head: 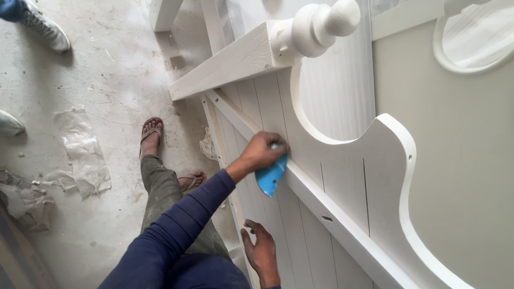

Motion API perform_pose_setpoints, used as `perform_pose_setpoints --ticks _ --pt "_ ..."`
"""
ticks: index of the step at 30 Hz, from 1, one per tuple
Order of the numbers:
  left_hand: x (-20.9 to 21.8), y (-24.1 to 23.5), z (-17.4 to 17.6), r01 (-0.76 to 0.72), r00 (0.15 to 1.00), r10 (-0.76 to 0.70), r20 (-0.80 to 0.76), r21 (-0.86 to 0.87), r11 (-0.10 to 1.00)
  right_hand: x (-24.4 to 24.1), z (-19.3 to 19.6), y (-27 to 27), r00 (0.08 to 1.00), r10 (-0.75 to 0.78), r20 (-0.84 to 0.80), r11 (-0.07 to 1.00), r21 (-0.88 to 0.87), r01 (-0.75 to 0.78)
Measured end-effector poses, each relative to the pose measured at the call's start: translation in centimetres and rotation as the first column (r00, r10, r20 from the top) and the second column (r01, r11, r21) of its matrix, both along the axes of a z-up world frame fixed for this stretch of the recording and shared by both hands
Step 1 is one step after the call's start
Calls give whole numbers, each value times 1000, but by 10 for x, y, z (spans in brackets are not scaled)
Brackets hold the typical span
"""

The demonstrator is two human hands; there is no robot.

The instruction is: The person sands the white painted surfaces of a wooden furniture frame, moving a blue sanding block along the panels and edges. They briefly peel and reposition the sandpaper on the block, then continue sanding different sections of the frame.

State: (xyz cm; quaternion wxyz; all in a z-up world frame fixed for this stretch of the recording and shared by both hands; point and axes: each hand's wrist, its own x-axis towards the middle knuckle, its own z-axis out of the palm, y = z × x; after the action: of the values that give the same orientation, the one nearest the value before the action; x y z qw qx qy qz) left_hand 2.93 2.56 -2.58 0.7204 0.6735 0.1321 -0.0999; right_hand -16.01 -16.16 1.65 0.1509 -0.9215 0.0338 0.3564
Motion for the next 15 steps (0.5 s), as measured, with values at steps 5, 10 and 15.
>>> perform_pose_setpoints --ticks 5,10,15 --pt "36 42 0 -144 988 148 36 -96 985 -12 -6 -20 998 -56 26 997 -50 57" --pt "44 44 -8 -309 939 321 122 -104 945 -32 -32 -42 1000 6 19 999 -32 -5" --pt "50 42 -11 -418 879 437 188 -135 898 -48 -58 -58 1000 -13 19 999 -37 14"
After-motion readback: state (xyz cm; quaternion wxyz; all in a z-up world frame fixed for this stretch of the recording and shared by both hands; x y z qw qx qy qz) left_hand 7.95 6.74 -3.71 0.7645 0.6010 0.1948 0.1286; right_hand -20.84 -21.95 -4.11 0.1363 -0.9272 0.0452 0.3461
